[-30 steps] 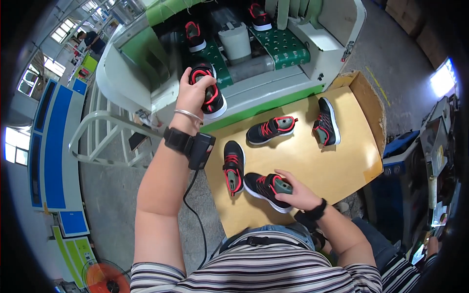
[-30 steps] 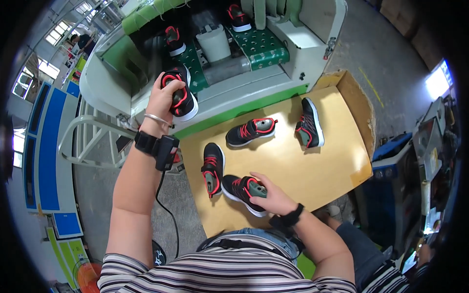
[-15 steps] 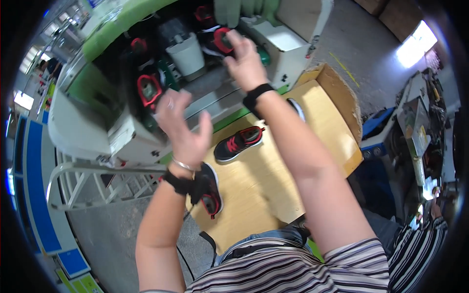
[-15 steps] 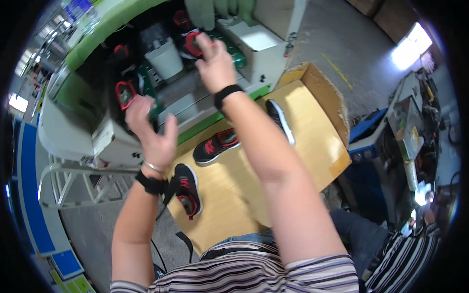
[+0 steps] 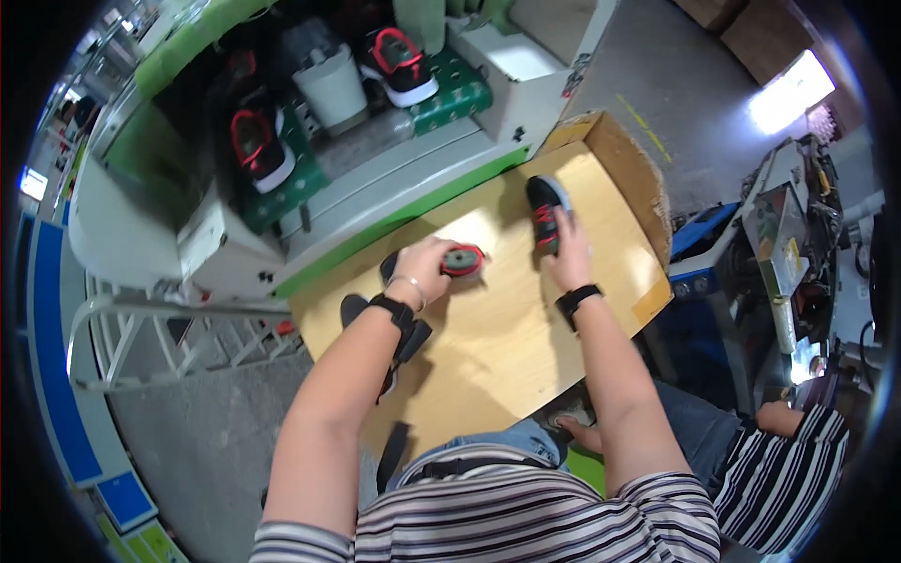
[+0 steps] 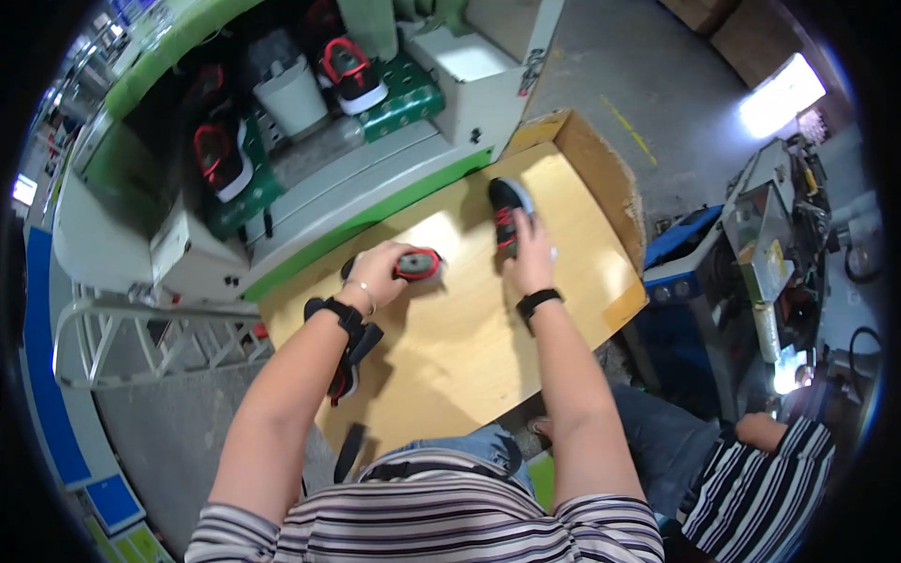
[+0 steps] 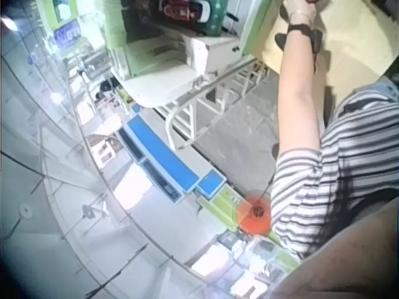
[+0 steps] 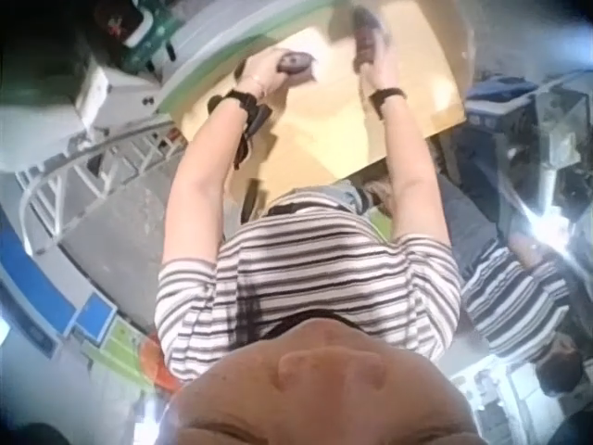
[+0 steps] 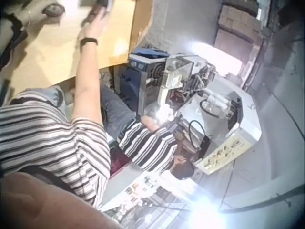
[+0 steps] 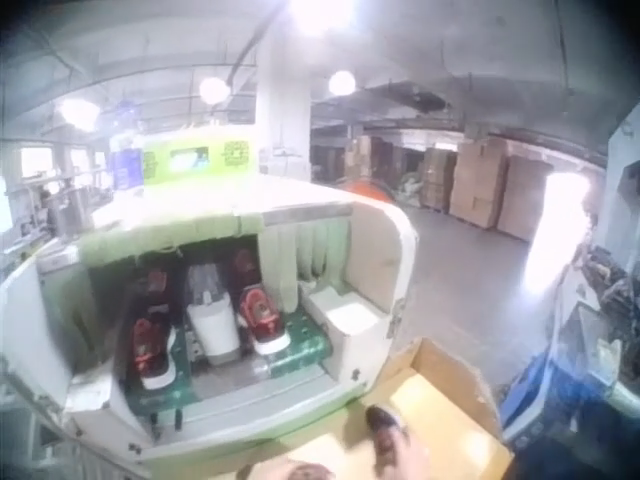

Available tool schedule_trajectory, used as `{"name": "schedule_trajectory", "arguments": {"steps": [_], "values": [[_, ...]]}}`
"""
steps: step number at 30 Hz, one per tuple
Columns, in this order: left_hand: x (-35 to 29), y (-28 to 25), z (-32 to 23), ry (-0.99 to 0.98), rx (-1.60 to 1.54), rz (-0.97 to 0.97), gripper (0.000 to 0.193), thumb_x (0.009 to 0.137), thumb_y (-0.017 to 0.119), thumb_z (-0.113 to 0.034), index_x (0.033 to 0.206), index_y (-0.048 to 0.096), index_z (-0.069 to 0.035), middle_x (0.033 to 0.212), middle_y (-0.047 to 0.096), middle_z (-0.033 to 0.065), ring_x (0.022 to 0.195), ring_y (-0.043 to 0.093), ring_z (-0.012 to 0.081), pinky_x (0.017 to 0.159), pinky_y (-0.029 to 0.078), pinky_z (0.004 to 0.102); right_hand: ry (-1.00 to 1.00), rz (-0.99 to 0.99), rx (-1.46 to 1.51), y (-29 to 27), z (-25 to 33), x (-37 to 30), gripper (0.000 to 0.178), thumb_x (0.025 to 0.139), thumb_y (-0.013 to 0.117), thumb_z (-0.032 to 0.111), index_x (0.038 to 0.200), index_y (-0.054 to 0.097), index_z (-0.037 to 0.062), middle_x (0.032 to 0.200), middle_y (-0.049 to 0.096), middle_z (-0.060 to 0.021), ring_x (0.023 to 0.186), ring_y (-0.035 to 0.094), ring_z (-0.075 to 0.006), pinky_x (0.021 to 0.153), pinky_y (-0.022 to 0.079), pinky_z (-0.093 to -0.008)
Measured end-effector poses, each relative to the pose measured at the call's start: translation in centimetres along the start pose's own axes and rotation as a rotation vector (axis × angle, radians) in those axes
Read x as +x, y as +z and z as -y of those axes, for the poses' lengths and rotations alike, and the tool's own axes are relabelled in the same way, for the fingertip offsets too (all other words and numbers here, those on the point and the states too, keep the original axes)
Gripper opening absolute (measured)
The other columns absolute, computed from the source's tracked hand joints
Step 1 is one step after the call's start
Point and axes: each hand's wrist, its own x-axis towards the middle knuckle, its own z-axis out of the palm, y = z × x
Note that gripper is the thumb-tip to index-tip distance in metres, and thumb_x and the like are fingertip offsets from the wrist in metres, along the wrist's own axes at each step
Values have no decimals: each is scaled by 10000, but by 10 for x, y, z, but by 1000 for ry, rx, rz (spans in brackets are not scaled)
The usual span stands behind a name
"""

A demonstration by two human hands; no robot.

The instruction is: The recorder is loading shoes into a heat-setting machine and organizing them on a conveyor belt in a shoe factory.

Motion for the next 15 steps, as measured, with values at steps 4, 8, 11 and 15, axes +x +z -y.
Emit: {"name": "schedule_trajectory", "arguments": {"steps": [4, 8, 11, 15], "values": [[-55, 25, -28, 436, -3, 506, 333, 594, 706, -87, 918, 699, -164, 990, 647, 17, 1132, 554, 239, 1012, 360, 437, 229, 75, 371, -25, -31, -6, 765, 706, 637, 18, 1413, 343, 17, 1279, 510, -255, 1193, 518, -353, 1024, 409, -402], [-133, 34, -71, 336, 20, 280, 452, 660, 660, -19, 1103, 627, -106, 1245, 567, 119, 1259, 475, 306, 1080, 332, 479, 427, 158, 659, -21, -40, -71, 781, 721, 715, 105, 1395, 331, 16, 1213, 540, -194, 1117, 548, -309, 976, 434, -381], [-169, 28, -72, -88, -430, -110, 526, 707, 629, 12, 1221, 563, -84, 1368, 469, 175, 1290, 438, 381, 1091, 341, 494, 466, 196, 639, -10, 4, -116, 785, 723, 728, 120, 1391, 331, 4, 1183, 544, -181, 1085, 552, -287, 968, 438, -375], [-187, -21, -84, -430, -765, -115, 710, 852, 696, -218, 1440, 326, -73, 1443, 383, 204, 1328, 401, 358, 1070, 361, 429, 450, 457, 1119, -53, 110, -129, 665, 806, 707, 74, 1375, 372, -2, 1158, 567, -97, 1034, 565, -188, 921, 477, -325]]}}
